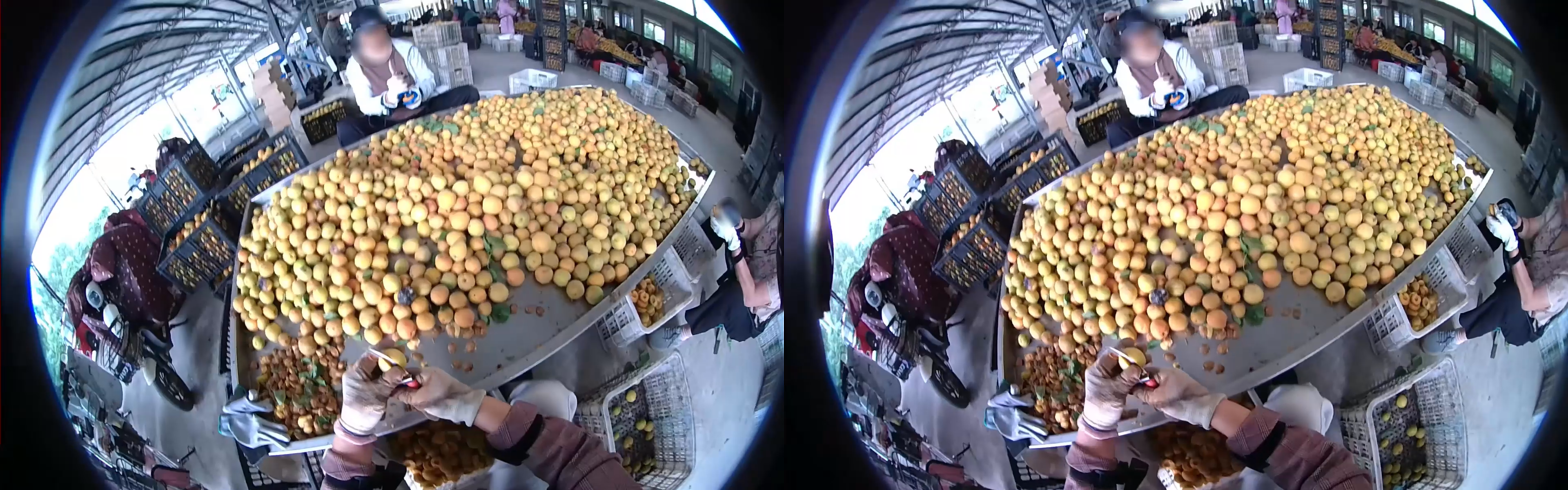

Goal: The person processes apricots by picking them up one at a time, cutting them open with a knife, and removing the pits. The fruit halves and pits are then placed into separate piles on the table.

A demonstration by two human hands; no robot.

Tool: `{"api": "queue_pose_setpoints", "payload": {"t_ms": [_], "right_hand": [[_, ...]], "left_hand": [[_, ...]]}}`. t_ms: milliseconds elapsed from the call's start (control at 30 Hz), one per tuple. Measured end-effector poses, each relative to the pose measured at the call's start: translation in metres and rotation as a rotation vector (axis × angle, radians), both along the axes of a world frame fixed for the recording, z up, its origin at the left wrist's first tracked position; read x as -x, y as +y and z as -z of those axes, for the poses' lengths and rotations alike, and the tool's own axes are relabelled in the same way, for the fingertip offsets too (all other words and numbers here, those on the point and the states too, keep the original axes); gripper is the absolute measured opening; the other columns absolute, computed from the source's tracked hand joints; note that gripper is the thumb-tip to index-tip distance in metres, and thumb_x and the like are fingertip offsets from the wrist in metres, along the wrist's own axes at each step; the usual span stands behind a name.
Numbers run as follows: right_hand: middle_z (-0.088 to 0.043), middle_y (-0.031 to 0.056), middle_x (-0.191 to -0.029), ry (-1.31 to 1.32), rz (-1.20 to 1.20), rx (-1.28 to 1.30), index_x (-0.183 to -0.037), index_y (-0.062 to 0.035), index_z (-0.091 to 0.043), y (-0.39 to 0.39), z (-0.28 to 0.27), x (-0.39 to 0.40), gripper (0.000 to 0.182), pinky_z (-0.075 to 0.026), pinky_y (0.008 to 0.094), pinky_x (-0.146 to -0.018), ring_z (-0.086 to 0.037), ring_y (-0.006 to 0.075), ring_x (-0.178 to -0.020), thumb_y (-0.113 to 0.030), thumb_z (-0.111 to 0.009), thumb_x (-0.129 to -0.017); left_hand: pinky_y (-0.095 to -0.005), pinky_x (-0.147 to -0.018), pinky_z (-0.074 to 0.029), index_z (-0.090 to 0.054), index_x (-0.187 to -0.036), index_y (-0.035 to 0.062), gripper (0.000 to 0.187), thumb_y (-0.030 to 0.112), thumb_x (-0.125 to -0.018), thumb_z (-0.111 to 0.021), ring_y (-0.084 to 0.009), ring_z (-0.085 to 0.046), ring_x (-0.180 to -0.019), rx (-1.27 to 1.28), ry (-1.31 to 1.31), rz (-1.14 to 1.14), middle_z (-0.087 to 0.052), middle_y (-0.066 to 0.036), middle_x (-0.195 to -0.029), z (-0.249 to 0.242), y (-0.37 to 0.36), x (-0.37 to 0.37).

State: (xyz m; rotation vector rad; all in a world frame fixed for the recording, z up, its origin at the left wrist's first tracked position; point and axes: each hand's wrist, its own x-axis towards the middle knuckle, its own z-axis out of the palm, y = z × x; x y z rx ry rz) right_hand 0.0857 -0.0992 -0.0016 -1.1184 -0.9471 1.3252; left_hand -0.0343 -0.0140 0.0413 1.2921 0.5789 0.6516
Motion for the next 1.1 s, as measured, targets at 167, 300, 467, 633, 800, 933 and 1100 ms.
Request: {"api": "queue_pose_setpoints", "payload": {"t_ms": [167, 300, 467, 633, 800, 933, 1100], "right_hand": [[-0.064, 0.0016, -0.077, -0.018, 0.348, 0.079, -0.11, -0.0037, -0.063, -0.002, -0.031, -0.041, 0.034, -0.046, 0.0221, -0.063, -0.057, 0.0102, -0.068, -0.023, -0.071, -0.082], [-0.06, 0.0012, -0.07, 0.008, 0.382, -0.177, -0.099, -0.0026, -0.062, 0.018, 0.003, -0.044, 0.036, -0.045, 0.0255, -0.057, -0.054, 0.0107, -0.063, -0.029, -0.075, -0.078], [-0.055, 0.0014, -0.066, -0.173, 0.166, 0.003, -0.099, -0.001, -0.06, 0.014, -0.004, -0.052, 0.043, -0.045, 0.0272, -0.056, -0.051, 0.0097, -0.06, -0.034, -0.076, -0.076], [-0.057, -0.0009, -0.065, 0.053, 0.166, 0.004, -0.1, -0.0003, -0.058, 0.011, -0.019, -0.054, 0.025, -0.045, 0.0226, -0.045, -0.053, 0.0058, -0.049, -0.017, -0.069, -0.084], [-0.057, -0.0007, -0.066, 0.077, 0.222, -0.062, -0.104, -0.0004, -0.059, 0.014, -0.006, -0.047, 0.024, -0.046, 0.023, -0.044, -0.054, 0.0065, -0.049, -0.014, -0.064, -0.085], [-0.058, -0.0001, -0.069, 0.125, 0.184, 0.01, -0.111, -0.0007, -0.06, 0.012, -0.012, -0.039, 0.029, -0.046, 0.0237, -0.045, -0.056, 0.0067, -0.052, -0.014, -0.062, -0.085], [-0.059, -0.0002, -0.074, 0.284, -0.152, 0.13, -0.111, 0.0006, -0.062, -0.011, -0.018, -0.062, 0.025, -0.046, 0.0235, -0.047, -0.053, 0.0082, -0.052, -0.012, -0.063, -0.089]], "left_hand": [[-0.0222, -0.066, -0.049, -0.055, -0.124, 0.0025, 0.046, -0.001, -0.081, -0.07, -0.0109, -0.06, -0.086, -0.136, -0.006, -0.12, -0.062, -0.004, -0.103, -0.008, 0.019, -0.005], [-0.0268, -0.087, -0.046, -0.058, -0.114, -0.0003, 0.045, -0.001, -0.073, -0.076, -0.0135, -0.058, -0.094, -0.518, 0.27, -0.051, -0.06, -0.004, -0.103, -0.003, 0.006, -0.016], [-0.0303, -0.073, -0.049, -0.065, -0.108, 0.007, 0.042, 0.007, -0.069, -0.08, -0.0228, -0.063, -0.082, -0.813, 0.405, 0.0, -0.064, -0.009, -0.094, 0.006, 0.007, -0.016], [-0.0294, -0.073, -0.049, -0.064, -0.112, 0.0052, 0.043, 0.008, -0.072, -0.079, -0.0214, -0.063, -0.081, -0.689, 0.315, -0.003, -0.064, -0.01, -0.094, 0.013, 0.007, -0.019], [-0.0271, -0.073, -0.049, -0.063, -0.112, 0.0021, 0.03, -0.002, -0.083, -0.063, -0.015, -0.061, -0.081, -0.927, 0.345, -0.111, -0.064, -0.005, -0.094, 0.008, -0.003, -0.032], [-0.0248, -0.072, -0.049, -0.052, -0.122, -0.0034, 0.033, 0.017, -0.097, -0.051, -0.0115, -0.058, -0.085, -0.192, 0.069, -0.234, -0.06, -0.005, -0.097, 0.024, 0.0, -0.025], [-0.0322, -0.072, -0.052, -0.047, -0.128, -0.0019, 0.051, 0.037, -0.096, -0.051, -0.0182, -0.06, -0.08, 0.358, -0.336, -0.215, -0.061, -0.009, -0.103, 0.028, 0.018, -0.005]]}}
